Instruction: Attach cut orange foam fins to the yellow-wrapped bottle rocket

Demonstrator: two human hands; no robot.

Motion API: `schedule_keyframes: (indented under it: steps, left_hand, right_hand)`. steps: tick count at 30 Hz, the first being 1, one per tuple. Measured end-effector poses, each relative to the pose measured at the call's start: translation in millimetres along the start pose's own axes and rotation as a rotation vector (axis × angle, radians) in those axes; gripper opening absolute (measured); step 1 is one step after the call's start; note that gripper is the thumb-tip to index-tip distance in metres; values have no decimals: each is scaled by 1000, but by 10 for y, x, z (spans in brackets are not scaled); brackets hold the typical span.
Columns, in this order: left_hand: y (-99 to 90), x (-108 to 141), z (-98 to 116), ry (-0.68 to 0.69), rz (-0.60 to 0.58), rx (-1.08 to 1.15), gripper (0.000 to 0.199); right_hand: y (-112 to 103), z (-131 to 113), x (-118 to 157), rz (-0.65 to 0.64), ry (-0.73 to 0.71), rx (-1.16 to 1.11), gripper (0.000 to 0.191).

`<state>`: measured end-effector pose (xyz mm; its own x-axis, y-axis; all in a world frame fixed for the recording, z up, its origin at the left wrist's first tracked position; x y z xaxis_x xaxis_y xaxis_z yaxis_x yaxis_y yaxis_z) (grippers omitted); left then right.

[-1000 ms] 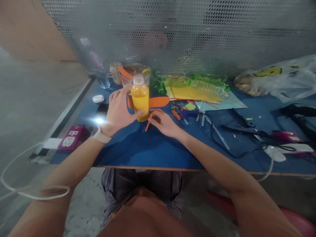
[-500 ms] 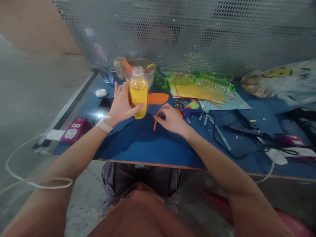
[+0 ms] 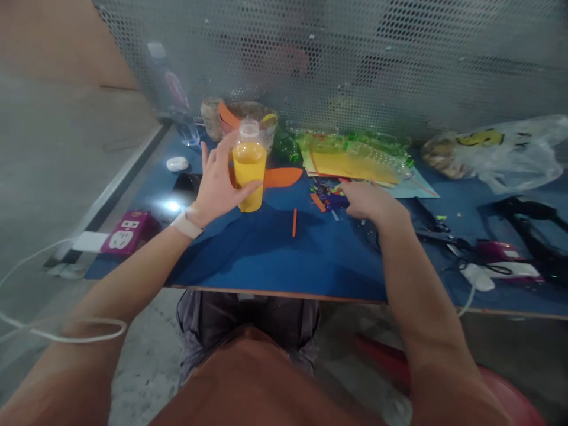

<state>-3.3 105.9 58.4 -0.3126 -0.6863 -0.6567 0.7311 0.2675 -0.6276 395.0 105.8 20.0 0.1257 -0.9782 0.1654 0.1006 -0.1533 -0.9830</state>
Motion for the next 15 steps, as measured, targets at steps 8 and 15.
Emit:
schedule_keyframes:
  steps: [8, 15]
  left_hand:
    - [-21, 54, -15, 45, 15, -18, 113]
    - [-37, 67, 125, 40, 27, -36, 103]
  right_hand:
    - [34, -169, 133, 33, -28, -3, 68]
    - [-200, -153, 169, 215, 7, -149, 32]
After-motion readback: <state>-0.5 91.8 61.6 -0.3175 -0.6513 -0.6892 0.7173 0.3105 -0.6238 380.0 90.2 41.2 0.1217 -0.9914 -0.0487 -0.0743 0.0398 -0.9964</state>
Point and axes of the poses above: each hand's wrist, its own x-axis away from the middle knuckle, its own y-axis out of the palm, z = x × y, the point moved 8 cm from there along -x, towards the middle knuckle, and after that the axes turned 3 degrees about -z, right-handed, at the moved point
